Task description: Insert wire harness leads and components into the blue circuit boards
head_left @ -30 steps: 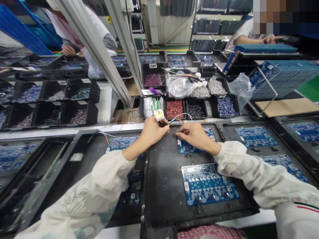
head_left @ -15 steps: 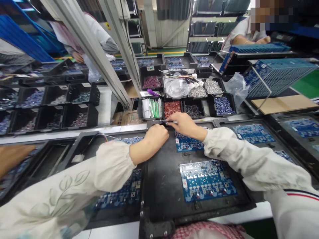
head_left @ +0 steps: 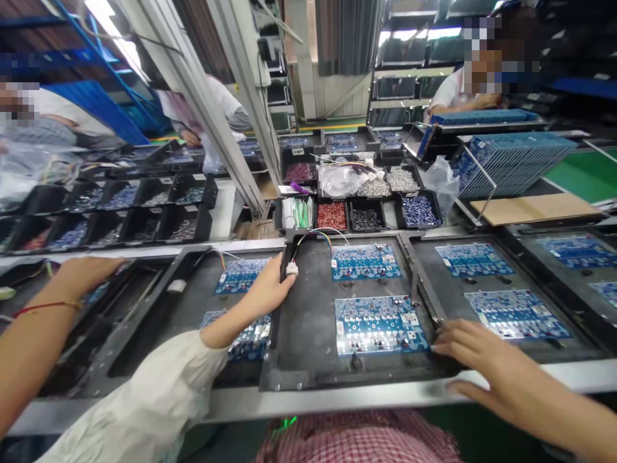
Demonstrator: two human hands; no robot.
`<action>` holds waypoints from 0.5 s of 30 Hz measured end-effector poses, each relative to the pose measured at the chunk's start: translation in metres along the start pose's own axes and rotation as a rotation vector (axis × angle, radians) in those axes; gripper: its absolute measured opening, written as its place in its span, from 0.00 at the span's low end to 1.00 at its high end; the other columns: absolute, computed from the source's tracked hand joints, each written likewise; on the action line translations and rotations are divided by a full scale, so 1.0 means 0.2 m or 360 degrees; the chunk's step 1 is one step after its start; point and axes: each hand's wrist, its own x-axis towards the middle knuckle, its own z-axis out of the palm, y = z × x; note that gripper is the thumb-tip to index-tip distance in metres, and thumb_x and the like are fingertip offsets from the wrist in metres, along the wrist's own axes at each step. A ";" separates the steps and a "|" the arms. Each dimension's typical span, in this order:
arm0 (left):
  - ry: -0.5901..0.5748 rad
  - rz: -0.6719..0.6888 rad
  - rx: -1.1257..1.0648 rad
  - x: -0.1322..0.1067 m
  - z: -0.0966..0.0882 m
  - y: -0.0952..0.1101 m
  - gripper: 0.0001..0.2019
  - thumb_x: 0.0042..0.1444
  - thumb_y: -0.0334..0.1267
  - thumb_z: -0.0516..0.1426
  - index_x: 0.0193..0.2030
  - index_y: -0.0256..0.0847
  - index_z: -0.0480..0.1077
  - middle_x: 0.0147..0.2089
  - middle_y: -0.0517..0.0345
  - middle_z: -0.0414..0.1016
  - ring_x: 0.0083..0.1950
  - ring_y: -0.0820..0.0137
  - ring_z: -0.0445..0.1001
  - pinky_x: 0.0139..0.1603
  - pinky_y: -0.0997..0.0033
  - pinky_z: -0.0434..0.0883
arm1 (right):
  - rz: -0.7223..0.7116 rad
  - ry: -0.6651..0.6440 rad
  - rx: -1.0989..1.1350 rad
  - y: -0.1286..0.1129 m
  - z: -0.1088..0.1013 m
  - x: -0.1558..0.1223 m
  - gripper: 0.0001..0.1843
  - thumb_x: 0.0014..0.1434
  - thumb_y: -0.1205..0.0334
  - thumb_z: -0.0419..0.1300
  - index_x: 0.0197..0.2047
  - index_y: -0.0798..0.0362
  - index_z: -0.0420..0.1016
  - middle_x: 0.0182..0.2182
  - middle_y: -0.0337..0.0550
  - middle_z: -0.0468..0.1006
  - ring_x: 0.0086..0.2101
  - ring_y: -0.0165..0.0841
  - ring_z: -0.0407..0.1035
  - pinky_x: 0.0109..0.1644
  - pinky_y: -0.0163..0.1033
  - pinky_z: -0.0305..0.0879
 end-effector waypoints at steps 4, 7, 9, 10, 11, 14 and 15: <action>0.0027 -0.0131 -0.0222 0.04 0.01 0.02 0.28 0.39 0.26 0.48 0.52 0.34 0.63 0.53 0.48 0.70 0.56 0.60 0.66 0.59 0.58 0.60 | -0.0044 0.0184 -0.0204 -0.06 0.23 -0.26 0.16 0.59 0.60 0.56 0.50 0.54 0.71 0.41 0.49 0.75 0.46 0.41 0.66 0.49 0.48 0.65; 0.0046 -0.0285 -0.0374 0.05 0.03 0.06 0.25 0.34 0.26 0.48 0.44 0.34 0.68 0.41 0.52 0.74 0.47 0.60 0.71 0.50 0.61 0.67 | -0.0028 0.0437 -0.0188 -0.07 0.32 -0.26 0.14 0.59 0.67 0.55 0.49 0.57 0.71 0.39 0.50 0.75 0.44 0.40 0.66 0.47 0.47 0.65; 0.0143 -0.0361 -0.0381 0.04 0.04 0.08 0.23 0.32 0.26 0.47 0.39 0.33 0.69 0.37 0.54 0.74 0.43 0.60 0.72 0.46 0.63 0.68 | -0.0071 0.0538 -0.0189 -0.08 0.32 -0.24 0.14 0.57 0.69 0.57 0.48 0.56 0.71 0.37 0.49 0.76 0.43 0.40 0.67 0.46 0.47 0.65; 0.0197 -0.0377 -0.0360 0.04 0.04 0.09 0.22 0.31 0.26 0.47 0.37 0.33 0.69 0.35 0.55 0.74 0.42 0.61 0.72 0.45 0.63 0.68 | -0.0096 0.0571 -0.0202 -0.08 0.32 -0.23 0.14 0.57 0.70 0.57 0.48 0.55 0.72 0.36 0.48 0.76 0.43 0.40 0.67 0.47 0.48 0.65; 0.0237 -0.0379 -0.0344 0.04 0.05 0.09 0.21 0.31 0.26 0.47 0.36 0.33 0.69 0.34 0.55 0.74 0.41 0.61 0.71 0.45 0.64 0.68 | -0.0115 0.0595 -0.0218 -0.08 0.30 -0.22 0.15 0.56 0.71 0.58 0.48 0.54 0.72 0.36 0.48 0.76 0.42 0.40 0.67 0.47 0.49 0.65; 0.0252 -0.0360 -0.0415 0.03 0.03 0.09 0.20 0.31 0.26 0.47 0.34 0.33 0.70 0.32 0.57 0.74 0.39 0.63 0.72 0.42 0.66 0.68 | -0.0104 0.0636 -0.0243 -0.10 0.25 -0.21 0.19 0.55 0.73 0.57 0.49 0.51 0.71 0.35 0.47 0.76 0.41 0.40 0.68 0.48 0.50 0.64; 0.0243 -0.0363 -0.0460 0.03 0.01 0.09 0.19 0.31 0.26 0.48 0.34 0.33 0.70 0.30 0.58 0.74 0.38 0.63 0.72 0.40 0.67 0.69 | -0.0091 0.0652 -0.0242 -0.12 0.23 -0.20 0.20 0.54 0.73 0.57 0.50 0.50 0.70 0.35 0.47 0.76 0.41 0.41 0.67 0.48 0.51 0.64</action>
